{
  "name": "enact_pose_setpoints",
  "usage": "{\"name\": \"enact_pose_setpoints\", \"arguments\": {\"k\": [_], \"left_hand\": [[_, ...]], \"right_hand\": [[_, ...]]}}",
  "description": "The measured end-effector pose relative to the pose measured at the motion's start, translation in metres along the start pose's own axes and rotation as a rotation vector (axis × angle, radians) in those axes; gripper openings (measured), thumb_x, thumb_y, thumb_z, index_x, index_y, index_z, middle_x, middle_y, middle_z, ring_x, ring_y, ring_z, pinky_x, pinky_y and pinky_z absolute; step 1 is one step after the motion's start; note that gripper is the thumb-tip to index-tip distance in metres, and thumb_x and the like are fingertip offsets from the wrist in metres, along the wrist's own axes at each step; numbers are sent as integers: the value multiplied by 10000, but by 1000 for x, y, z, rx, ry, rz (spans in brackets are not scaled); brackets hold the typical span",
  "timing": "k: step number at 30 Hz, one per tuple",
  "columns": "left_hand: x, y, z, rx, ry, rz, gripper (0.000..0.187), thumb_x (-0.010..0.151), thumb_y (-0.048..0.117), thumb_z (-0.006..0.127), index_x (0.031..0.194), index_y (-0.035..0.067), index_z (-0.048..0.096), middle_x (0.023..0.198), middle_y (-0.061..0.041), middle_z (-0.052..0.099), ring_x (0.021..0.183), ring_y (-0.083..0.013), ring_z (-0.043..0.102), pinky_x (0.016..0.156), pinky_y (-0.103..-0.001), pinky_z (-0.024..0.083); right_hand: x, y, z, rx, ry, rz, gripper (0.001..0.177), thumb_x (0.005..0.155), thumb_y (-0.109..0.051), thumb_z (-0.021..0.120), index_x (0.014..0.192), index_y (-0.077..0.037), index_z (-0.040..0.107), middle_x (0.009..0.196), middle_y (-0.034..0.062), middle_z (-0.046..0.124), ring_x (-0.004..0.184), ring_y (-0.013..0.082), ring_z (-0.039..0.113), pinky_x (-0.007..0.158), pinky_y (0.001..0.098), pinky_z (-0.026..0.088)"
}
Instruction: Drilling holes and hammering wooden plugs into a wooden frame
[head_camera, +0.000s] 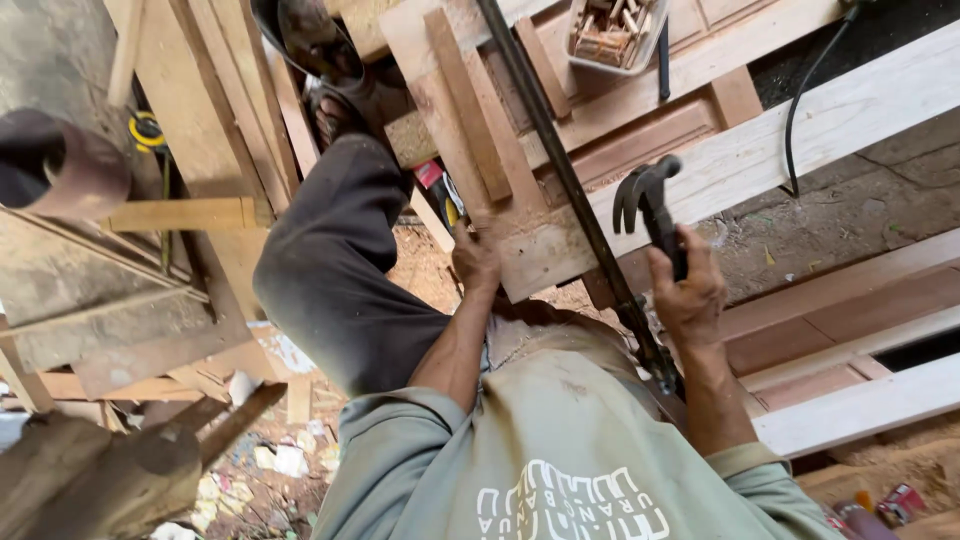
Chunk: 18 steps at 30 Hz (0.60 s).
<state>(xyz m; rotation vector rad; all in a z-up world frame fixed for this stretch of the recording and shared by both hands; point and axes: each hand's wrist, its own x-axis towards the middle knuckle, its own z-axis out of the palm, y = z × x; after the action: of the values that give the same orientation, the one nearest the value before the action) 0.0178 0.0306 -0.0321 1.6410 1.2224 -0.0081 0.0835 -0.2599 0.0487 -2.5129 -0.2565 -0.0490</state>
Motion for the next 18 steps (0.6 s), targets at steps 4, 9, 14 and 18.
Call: {"name": "enact_pose_setpoints", "arguments": {"k": [4, 9, 14, 18], "left_hand": [[59, -21, 12, -117, 235, -65, 582, 1066, 613, 323, 1174, 127, 625, 1030, -192, 760, 1101, -411, 700, 1015, -528, 517], [91, 22, 5, -121, 532, 334, 374, 1066, 298, 444, 810, 142, 668, 787, -132, 642, 837, -374, 688, 843, -435, 547], [126, 61, 22, -91, 540, 360, 341, 1009, 292, 514, 713, 147, 603, 689, -158, 615, 751, -399, 665, 762, -471, 537], [176, 65, 55, -78, 662, 559, 289, 992, 364, 675, 828, 137, 747, 861, -154, 722, 872, -409, 710, 775, -444, 582]], "right_hand": [[34, 45, 10, -146, 38, -75, 455, 1021, -399, 755, 1387, -145, 663, 1063, 146, 692, 936, 397, 718, 801, 518, 573], [50, 54, 23, -343, 41, -155, 376, 1053, -426, 711, 1340, -183, 710, 1012, 101, 646, 945, 336, 695, 819, 466, 582], [70, 34, 25, -237, 66, -110, 372, 1007, -418, 751, 1267, -153, 734, 1125, 105, 600, 1056, 366, 651, 912, 479, 542], [100, 5, 21, -95, 67, -45, 329, 1003, -294, 762, 1262, -98, 711, 1143, 130, 552, 1094, 403, 624, 963, 516, 514]]}}
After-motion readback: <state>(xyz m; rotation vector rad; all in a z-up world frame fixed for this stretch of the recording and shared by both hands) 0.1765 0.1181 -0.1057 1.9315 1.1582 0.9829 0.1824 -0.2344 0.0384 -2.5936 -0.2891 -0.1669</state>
